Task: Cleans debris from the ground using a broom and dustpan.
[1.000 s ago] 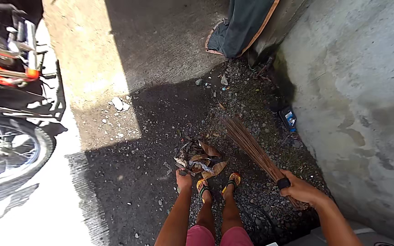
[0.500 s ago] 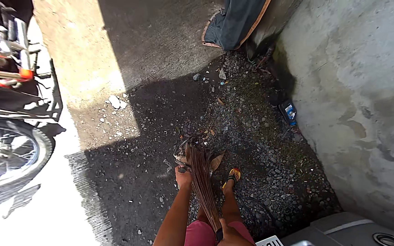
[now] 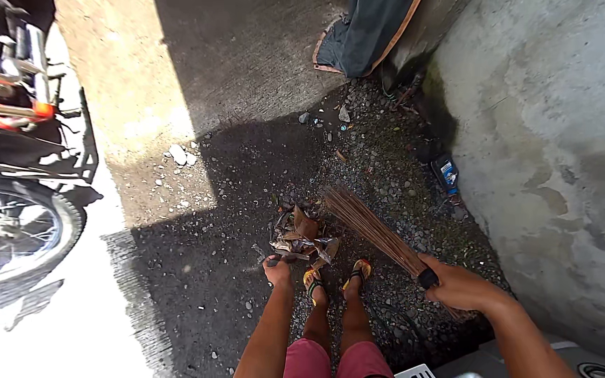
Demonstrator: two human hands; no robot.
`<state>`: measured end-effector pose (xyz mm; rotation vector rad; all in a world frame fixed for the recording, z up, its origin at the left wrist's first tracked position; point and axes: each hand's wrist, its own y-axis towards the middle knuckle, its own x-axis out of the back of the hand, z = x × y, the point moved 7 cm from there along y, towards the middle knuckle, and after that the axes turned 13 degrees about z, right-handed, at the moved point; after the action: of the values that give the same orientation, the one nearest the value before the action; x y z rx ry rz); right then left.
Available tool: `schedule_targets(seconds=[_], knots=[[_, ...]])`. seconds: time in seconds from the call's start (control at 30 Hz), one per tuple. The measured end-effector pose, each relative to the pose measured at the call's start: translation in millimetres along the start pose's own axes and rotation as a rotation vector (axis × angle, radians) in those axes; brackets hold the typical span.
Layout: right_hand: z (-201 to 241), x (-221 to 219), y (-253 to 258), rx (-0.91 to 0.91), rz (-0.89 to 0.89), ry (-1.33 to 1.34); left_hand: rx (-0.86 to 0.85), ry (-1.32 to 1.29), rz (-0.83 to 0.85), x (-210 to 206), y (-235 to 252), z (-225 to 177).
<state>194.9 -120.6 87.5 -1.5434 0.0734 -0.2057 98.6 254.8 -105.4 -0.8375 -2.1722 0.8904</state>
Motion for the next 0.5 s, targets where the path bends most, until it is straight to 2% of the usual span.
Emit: schedule_targets(seconds=[0.13,0.2,0.27,0.37,0.5], knots=[[46.1,6.3,78.8,0.065,-0.049,0.107,0.020,-0.043,0.023,-20.9,-2.6,3.5],[65.1,-11.5,117.8,0.088,-0.015,0.072,0.017,-0.035,0.004,-23.1,-3.4,6.7],[79.2,-39.2,132.5,0.105,0.094,-0.035,0.008,-0.014,-0.003,-22.2,-2.8,8.5],[94.1,-72.1,94.2,0.094,0.241,-0.258,-0.001,0.036,0.030,-19.9,-1.3,6.1],[79.2,-40.7,7.7,0.044,0.242,-0.296,-0.021,0.103,0.060,-15.6,-2.7,2.9]])
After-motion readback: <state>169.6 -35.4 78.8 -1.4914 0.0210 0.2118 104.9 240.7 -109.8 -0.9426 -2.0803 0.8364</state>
